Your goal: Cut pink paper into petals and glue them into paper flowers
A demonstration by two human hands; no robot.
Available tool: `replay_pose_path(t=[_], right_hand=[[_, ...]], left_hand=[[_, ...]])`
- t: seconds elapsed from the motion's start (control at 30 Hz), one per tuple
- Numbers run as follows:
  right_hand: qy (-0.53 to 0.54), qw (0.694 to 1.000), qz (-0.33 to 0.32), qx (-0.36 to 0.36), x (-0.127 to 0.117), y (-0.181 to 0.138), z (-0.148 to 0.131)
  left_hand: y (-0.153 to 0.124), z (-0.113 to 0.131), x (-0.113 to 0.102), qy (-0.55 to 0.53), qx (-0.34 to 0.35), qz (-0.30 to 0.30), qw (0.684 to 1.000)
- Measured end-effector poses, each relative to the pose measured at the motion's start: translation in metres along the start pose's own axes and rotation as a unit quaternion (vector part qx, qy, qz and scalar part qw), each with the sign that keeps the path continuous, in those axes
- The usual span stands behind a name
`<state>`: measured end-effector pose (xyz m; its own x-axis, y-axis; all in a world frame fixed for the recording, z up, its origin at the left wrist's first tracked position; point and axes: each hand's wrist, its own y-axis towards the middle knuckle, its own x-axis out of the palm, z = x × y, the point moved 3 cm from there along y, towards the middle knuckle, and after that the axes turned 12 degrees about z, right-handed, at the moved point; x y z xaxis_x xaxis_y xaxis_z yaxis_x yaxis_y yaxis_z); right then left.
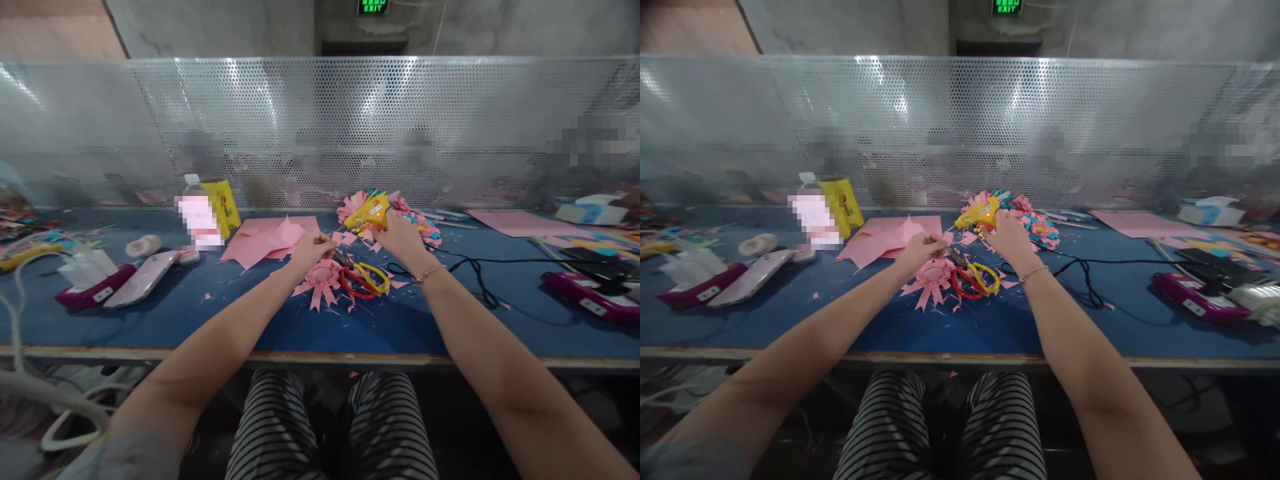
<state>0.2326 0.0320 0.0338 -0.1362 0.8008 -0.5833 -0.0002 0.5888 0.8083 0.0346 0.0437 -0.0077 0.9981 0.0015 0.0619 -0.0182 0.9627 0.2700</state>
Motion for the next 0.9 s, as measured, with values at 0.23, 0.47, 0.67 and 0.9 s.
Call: replay_pose_path(t=[0.23, 0.47, 0.67, 0.9], right_hand=[[-0.003, 1.000, -0.010, -0.023, 0.0016, -0.0012, 0.0005], [0.011, 1.000, -0.014, -0.023, 0.0004, -0.0009, 0.0002], [0.009, 0.999, -0.021, -0.032, -0.0016, -0.0016, -0.0017], [-0.013, 0.999, -0.011, -0.051, -0.0032, -0.0019, -0.0010]], left_hand=[[0.0005, -0.0009, 0.0001, -0.009, 0.001, -0.007, 1.000], [0.0003, -0.0009, 0.0000, -0.004, -0.001, -0.003, 1.000], [-0.0007, 0.0011, 0.0007, -0.003, 0.000, -0.005, 1.000], [-0.0016, 0.0030, 0.0006, 0.003, 0.009, 0.000, 1.000]])
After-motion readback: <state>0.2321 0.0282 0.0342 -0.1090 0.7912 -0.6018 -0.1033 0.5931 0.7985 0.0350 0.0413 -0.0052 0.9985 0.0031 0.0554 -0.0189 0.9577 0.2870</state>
